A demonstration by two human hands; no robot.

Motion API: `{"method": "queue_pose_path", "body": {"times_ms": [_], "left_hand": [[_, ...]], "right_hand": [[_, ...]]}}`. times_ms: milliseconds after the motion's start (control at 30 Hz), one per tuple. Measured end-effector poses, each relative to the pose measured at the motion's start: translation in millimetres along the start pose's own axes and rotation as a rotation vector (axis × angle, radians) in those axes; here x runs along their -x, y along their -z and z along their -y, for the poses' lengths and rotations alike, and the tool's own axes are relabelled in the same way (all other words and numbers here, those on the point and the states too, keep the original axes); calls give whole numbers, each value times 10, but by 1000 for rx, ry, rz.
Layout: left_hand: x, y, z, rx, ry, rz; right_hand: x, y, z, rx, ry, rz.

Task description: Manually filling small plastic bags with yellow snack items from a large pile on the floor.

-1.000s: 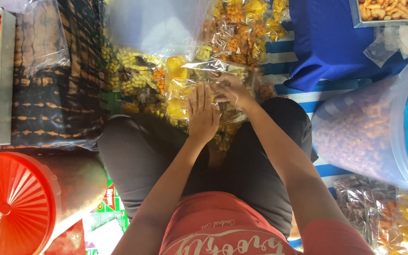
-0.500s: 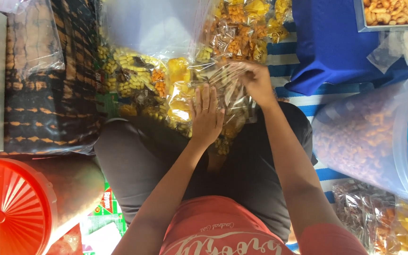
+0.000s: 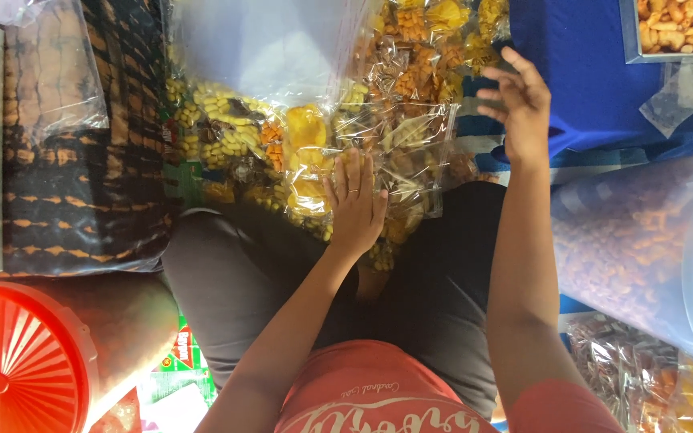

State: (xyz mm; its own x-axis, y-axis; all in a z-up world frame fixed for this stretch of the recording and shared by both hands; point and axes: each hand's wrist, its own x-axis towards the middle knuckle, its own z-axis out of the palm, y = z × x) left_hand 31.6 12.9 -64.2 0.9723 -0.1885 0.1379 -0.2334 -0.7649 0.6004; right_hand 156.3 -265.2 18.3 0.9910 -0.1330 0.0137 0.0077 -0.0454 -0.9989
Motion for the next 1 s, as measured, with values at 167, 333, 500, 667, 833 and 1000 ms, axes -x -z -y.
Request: {"method": "queue_pose_path", "body": {"times_ms": [167, 333, 500, 667, 833, 1000], "left_hand": [[40, 79, -75, 34, 4, 48], [80, 342, -214, 158, -64, 24], [188, 643, -325, 496, -14, 99], [249, 1025, -460, 656, -37, 83], [299, 1350, -601, 879, -10, 85], [322, 1492, -778, 1280, 46, 210]], "right_hand": [[-490, -199, -771, 575, 4, 293], [-893, -113, -1930, 826, 343, 423], [-1125, 406, -2734, 1291, 72, -244], [-617, 552, -1681, 931, 344, -378], [652, -154, 272, -108, 80, -379], [1733, -650, 846, -265, 149, -56]]}}
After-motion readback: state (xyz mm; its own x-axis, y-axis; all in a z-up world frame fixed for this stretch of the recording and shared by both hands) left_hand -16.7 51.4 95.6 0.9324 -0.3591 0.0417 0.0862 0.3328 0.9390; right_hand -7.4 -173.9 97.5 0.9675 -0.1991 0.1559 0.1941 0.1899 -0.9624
